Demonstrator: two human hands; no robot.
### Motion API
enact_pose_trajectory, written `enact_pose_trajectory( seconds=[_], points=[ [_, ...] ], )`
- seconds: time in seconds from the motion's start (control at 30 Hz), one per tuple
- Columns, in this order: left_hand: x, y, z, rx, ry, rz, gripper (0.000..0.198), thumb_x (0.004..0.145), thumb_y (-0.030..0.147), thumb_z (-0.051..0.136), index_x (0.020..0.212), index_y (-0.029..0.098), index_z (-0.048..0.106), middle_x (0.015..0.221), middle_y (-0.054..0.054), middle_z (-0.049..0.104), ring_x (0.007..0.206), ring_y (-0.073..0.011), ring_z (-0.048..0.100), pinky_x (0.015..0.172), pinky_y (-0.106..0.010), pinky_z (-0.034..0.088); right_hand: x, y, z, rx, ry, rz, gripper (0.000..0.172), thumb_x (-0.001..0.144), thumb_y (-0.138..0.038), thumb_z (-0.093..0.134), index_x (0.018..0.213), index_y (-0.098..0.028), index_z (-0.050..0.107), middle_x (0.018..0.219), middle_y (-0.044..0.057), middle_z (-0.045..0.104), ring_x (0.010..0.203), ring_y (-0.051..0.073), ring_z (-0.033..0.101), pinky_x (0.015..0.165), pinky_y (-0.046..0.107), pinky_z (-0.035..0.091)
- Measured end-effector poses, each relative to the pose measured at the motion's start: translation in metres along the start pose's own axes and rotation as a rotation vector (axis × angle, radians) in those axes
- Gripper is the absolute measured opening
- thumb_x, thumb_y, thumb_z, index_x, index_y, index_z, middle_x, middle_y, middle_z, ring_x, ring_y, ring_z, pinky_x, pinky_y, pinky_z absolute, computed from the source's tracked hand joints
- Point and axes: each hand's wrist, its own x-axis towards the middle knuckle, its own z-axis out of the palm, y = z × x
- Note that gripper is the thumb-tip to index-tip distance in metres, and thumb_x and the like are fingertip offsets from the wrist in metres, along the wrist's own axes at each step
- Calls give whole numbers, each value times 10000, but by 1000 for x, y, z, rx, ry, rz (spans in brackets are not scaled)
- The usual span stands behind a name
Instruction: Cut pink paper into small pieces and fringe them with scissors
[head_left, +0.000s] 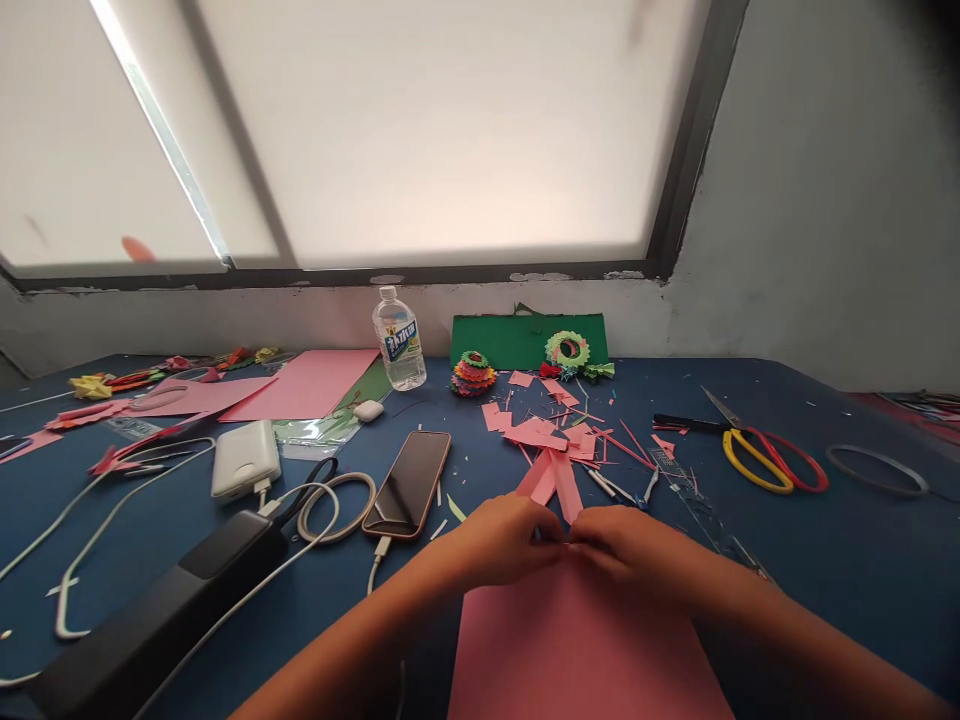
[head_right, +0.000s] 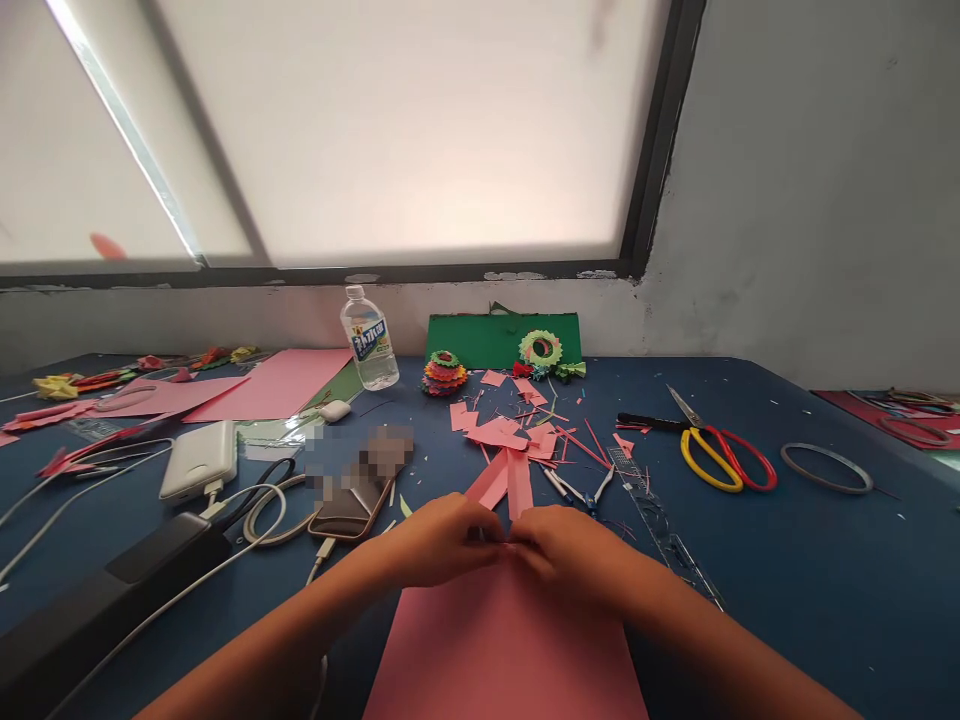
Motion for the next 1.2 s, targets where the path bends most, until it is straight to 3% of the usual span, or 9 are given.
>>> enact_pose_trajectory(
  seconds=[0.13, 0.27, 0.47, 0.63, 0.77, 0.93, 1.03, 1.2],
  points=[
    [-3, -1, 6, -27, 51, 2, 233, 775, 270, 469, 858, 227, 683, 732, -5, 692, 578, -120, 545, 504, -214, 321, 1, 1, 11, -44, 78, -31, 268, 852, -242, 355, 770, -166, 599, 757, 42, 615, 696, 140, 562, 610, 222, 369],
    [-4, 2, 7, -39, 99, 12, 228, 722, 205, 498, 816, 219, 706, 699, -9, 702, 547, -113, 532, 499, -211, 317, -2, -1, 9, -46, 71, -52, 262, 844, -211, 358, 753, -165, 600, 729, 30, 606, 667, 124, 552, 593, 206, 359],
    [-3, -3, -13, -223, -69, 29, 235, 722, 245, 510, 815, 188, 718, 723, -2, 703, 605, -113, 553, 527, -191, 355, -6, 4, -9, 95, -32, -121, 247, 837, -250, 401, 742, -164, 612, 695, 10, 589, 636, 105, 522, 562, 190, 334],
    [-9, -29, -35, -310, -110, -116, 257, 686, 253, 528, 811, 134, 720, 727, -17, 698, 614, -128, 554, 534, -198, 379, -12, 21, -22, 211, -59, -90, 309, 860, -330, 373, 709, -154, 577, 705, 11, 562, 651, 110, 495, 582, 202, 343],
    [-14, -42, -44, -296, -91, -174, 276, 687, 303, 535, 804, 135, 720, 690, -23, 688, 584, -123, 544, 514, -202, 377, -14, 24, -25, 213, -77, -79, 338, 866, -368, 358, 722, -154, 577, 708, 14, 548, 655, 114, 485, 584, 212, 344],
    [-20, -43, -53, -273, -80, -208, 257, 674, 315, 549, 764, 146, 721, 665, -22, 681, 593, -124, 551, 516, -203, 374, -13, 21, -26, 223, -98, -80, 352, 867, -402, 353, 779, -169, 602, 753, 15, 568, 698, 121, 502, 618, 217, 357],
    [-22, -43, -58, -228, -10, -261, 263, 671, 331, 558, 719, 127, 717, 641, -32, 676, 606, -143, 566, 517, -211, 376, -13, 23, -27, 226, -107, -79, 335, 863, -383, 367, 793, -170, 616, 779, 25, 588, 715, 129, 519, 633, 224, 368],
    [-13, -28, -47, -258, 93, -169, 345, 738, 397, 517, 937, 166, 679, 891, -45, 694, 790, -167, 594, 660, -227, 417, -13, 25, -22, 130, -57, -93, 297, 871, -329, 358, 830, -184, 614, 805, 28, 598, 734, 131, 531, 648, 226, 370]
  ],
)
